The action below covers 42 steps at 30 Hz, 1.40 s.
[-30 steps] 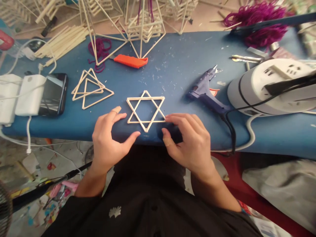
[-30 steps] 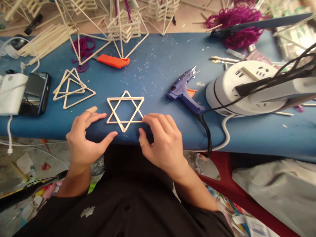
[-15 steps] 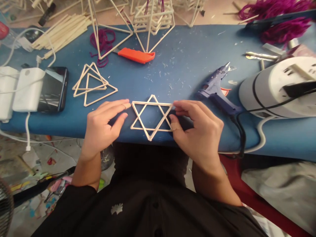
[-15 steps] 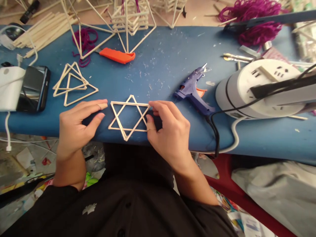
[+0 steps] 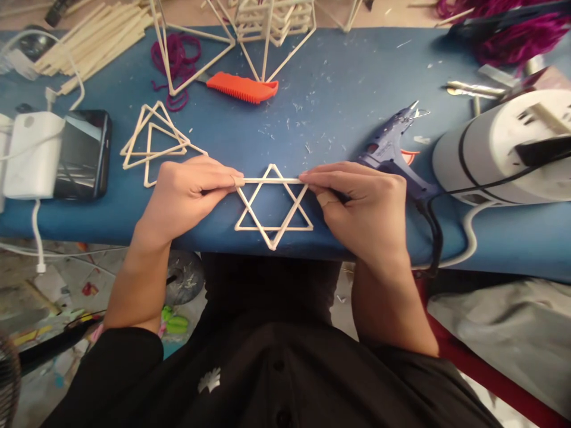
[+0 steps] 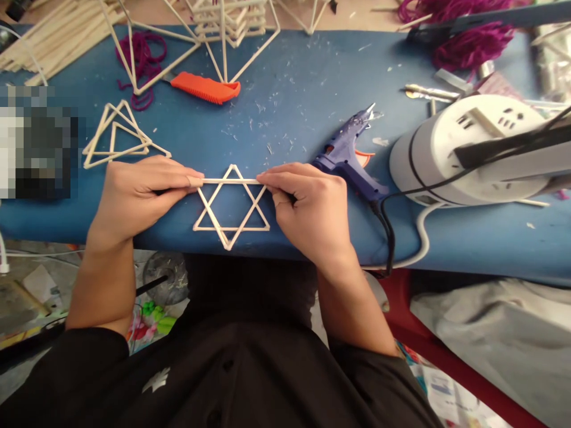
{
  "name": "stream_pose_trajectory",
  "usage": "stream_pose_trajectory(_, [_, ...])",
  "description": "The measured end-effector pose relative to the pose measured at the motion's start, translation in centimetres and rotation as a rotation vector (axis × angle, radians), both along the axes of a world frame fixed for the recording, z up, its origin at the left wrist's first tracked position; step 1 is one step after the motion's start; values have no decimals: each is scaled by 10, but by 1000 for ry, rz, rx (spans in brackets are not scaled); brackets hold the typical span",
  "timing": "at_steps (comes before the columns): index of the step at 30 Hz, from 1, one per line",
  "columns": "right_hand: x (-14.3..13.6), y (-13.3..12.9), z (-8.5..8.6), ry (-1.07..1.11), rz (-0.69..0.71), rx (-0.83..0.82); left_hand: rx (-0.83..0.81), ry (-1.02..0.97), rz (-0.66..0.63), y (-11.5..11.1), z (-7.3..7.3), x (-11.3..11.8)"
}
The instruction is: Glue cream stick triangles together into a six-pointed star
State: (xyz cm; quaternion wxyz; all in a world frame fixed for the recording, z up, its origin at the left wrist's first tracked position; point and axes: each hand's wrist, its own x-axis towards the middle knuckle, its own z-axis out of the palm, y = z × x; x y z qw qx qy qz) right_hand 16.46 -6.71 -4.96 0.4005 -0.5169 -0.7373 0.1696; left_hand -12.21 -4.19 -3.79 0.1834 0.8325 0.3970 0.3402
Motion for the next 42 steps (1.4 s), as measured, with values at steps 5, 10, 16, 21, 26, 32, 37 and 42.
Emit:
stream_pose_trajectory(5, [0,1,-2,-16,-4,0,24,1,9,1,-2,0])
stream_pose_trajectory(10, [0,3,-4,-46,-15,-8,45,2,13,2,-2,1])
stream_pose_trajectory(16, [1,1,-4,-41,-27,-2,53,23,54,1,-5,-2])
stream_pose_trajectory(21, [5,-3,-7,-90,54,56,264,-81,341,-32,-6,7])
stream_pose_trajectory(26, [11,-10,-8,-132,145,142,323,-162,386,-94,-22,30])
stream_pose_trajectory(32, [13,-30,0,-196,119,235,232,-120,433,-126,-38,41])
stream_pose_trajectory(37, [9,-45,-1,-168,75,244,283,-107,486,-116,-33,39])
stream_pose_trajectory(42, [3,-54,-6,-154,76,303,408,-92,459,-98,-32,35])
